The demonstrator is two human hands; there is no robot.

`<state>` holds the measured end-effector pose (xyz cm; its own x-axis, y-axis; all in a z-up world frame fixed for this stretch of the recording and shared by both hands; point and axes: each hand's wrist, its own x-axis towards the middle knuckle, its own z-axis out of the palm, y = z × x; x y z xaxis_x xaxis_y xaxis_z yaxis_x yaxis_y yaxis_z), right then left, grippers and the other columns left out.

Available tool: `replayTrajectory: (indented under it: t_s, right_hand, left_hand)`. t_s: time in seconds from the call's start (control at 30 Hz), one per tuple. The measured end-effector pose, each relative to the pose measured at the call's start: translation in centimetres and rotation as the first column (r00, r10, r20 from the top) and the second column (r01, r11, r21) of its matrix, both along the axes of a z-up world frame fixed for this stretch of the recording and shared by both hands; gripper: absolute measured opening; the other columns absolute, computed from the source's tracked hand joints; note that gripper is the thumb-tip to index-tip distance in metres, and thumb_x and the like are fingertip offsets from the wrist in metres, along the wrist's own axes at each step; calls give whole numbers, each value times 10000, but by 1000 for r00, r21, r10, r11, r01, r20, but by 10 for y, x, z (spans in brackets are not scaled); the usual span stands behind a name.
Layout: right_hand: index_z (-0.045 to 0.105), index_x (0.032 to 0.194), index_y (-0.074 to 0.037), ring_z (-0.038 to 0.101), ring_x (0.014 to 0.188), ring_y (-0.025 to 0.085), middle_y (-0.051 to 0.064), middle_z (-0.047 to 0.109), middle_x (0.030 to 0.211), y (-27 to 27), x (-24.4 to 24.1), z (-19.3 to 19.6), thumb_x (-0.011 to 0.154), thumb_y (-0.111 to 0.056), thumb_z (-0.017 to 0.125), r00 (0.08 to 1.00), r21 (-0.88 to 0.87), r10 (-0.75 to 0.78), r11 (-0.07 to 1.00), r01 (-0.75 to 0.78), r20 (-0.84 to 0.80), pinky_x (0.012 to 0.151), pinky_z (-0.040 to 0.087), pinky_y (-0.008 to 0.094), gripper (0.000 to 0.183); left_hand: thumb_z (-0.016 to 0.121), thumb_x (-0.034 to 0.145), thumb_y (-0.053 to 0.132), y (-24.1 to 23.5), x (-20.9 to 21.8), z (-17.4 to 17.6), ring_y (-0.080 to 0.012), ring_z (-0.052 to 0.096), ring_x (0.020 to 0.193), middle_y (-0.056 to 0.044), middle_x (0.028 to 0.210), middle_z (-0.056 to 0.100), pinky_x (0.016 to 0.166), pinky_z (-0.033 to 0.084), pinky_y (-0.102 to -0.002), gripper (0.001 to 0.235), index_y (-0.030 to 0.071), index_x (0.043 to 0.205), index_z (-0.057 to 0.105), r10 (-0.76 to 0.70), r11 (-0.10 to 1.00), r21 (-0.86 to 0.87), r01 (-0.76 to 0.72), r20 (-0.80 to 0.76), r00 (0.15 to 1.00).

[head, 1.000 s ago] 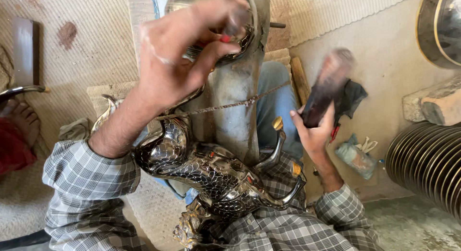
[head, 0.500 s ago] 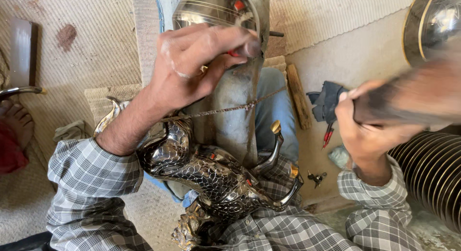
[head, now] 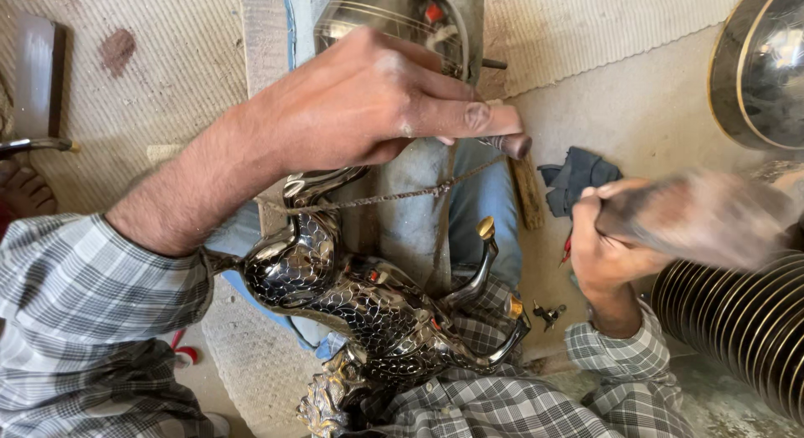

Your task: The person uses a hammer and a metal punch to repeatedly strike a decorative metal object shaped like a mythical creature. The object is held against a cylindrical support while the person taps along its surface to create texture or shape.

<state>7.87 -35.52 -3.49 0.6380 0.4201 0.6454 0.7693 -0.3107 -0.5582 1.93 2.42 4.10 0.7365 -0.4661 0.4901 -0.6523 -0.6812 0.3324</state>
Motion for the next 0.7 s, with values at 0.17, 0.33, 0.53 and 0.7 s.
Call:
replayTrajectory:
  t_s: [0.17,0.33,0.53,0.7]
  right_hand:
    - [142,1599,-71,623,855,306,239,582,1104,-5,4,-9,883,223,649,972,-173,18,985,24,234,698,573,369,925]
    - [69,1654,-117,654,957,284,162,626,1292,3,8,-27,1046,188,649,981,32,132,990,-138,145,808,605,344,893]
    - [309,1615,-43,682,897,243,135,669,1070,-4,0,-51,953,178,741,996,-85,-67,994,61,-66,780,602,415,821]
    - [100,1662,-96,597,979,273,194,551,1173,-5,-5,-50,946,177,678,997,0,-16,1000,16,69,838,558,406,960]
  left_hand:
    - [739,826,-43,0,4,4,-199,760,798,-39,1206,780,651,602,-326,661,245,1415,659,-92,994,-65,93,23,996]
    - [732,878,-3,-4,9,14,-193,775,841,-41,1059,795,666,606,-351,565,253,1380,702,-150,988,-37,147,-71,986]
    - [787,871,130,5,21,26,-285,728,771,-85,978,787,636,552,-449,600,227,1447,650,-173,984,-60,167,-111,979]
    - [775,862,130,6,31,31,-302,715,750,-56,866,781,601,539,-458,642,307,1464,635,-278,960,-40,276,-191,941]
